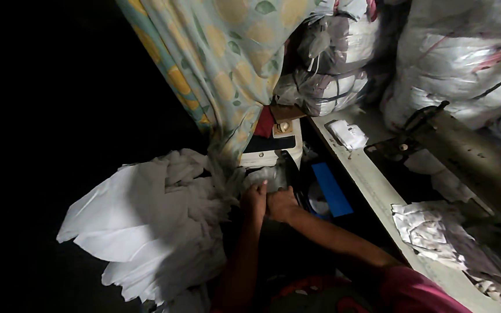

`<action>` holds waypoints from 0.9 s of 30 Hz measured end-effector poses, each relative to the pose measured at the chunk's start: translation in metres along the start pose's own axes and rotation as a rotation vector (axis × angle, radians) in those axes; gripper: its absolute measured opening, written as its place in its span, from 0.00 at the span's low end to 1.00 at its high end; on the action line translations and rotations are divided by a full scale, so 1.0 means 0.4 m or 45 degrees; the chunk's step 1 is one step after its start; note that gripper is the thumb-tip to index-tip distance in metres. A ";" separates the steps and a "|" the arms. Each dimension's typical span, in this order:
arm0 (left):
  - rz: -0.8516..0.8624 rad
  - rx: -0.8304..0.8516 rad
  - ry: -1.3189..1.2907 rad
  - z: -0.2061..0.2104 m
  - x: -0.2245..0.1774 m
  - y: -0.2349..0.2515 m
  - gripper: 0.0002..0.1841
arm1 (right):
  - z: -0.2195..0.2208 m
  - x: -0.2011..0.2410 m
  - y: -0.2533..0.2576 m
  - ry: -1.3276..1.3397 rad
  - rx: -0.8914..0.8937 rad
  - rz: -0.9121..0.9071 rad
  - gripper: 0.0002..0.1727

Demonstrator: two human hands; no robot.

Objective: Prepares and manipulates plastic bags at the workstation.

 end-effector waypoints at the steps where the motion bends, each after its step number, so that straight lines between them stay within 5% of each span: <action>1: -0.003 -0.036 -0.005 -0.002 0.008 0.004 0.29 | -0.002 0.002 -0.003 0.017 0.016 -0.008 0.26; 8: 0.049 -0.268 0.026 -0.076 0.024 0.042 0.25 | -0.033 0.014 -0.048 0.220 -0.012 -0.185 0.24; 15: 0.064 -0.212 -0.015 -0.074 0.063 0.070 0.25 | 0.004 -0.011 -0.124 0.324 -0.054 -0.552 0.22; 21: 0.458 -0.110 0.015 -0.056 -0.045 0.040 0.25 | 0.059 -0.154 -0.046 1.014 0.319 -0.109 0.32; 27: 0.376 0.089 0.151 -0.056 -0.123 -0.010 0.28 | 0.019 -0.072 -0.019 0.629 0.113 -0.016 0.39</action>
Point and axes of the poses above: each hand's wrist, its own y-axis towards the middle knuckle, its own z-axis out of the palm, x = y × z, the point moved 7 cm from there along y, towards the middle knuckle, and after that the axes turned 7 degrees about z, right-handed, at the moved point
